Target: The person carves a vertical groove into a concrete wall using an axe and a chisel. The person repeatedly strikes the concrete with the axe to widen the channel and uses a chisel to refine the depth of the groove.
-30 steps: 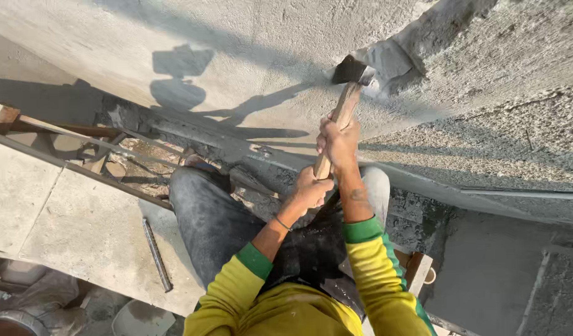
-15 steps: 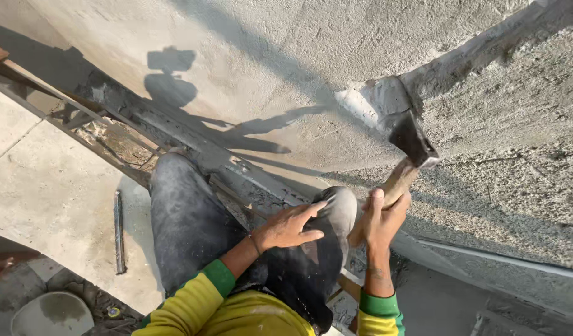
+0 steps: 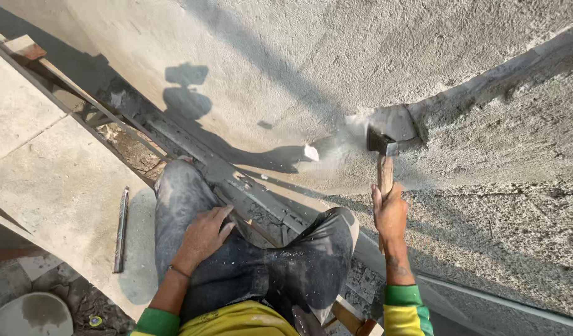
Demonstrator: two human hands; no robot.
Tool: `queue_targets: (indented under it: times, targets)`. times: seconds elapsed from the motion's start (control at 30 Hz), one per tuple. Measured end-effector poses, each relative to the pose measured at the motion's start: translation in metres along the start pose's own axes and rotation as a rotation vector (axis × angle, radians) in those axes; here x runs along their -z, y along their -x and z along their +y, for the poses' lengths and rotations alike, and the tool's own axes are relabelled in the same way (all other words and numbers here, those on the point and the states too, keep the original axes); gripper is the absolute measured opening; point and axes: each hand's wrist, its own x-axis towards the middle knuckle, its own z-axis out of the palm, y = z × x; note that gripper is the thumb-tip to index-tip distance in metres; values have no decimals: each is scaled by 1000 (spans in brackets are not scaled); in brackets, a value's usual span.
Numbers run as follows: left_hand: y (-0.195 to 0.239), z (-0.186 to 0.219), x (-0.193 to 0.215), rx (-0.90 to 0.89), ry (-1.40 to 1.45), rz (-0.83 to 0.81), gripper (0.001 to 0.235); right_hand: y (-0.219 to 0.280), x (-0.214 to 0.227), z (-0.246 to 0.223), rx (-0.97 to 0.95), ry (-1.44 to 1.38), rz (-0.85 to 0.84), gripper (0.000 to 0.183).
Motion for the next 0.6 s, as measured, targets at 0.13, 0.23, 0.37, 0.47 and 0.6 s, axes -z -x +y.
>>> queue_targets:
  times: [0.13, 0.23, 0.37, 0.47, 0.6]
  targets:
    - [17, -25, 7, -48, -270, 58, 52, 99, -34, -1, 53, 155, -19, 44]
    - [4, -44, 16, -63, -298, -64, 51, 165, -59, 13, 67, 231, -101, 48]
    - [-23, -82, 16, -104, -275, -164, 46, 182, -100, 17, 394, 483, -64, 37]
    - [-58, -114, 15, -159, -315, -187, 44, 182, -107, 3, 296, 398, -208, 33]
    - [-84, -129, 14, -56, -345, -210, 44, 177, -103, -15, 341, 401, -110, 41]
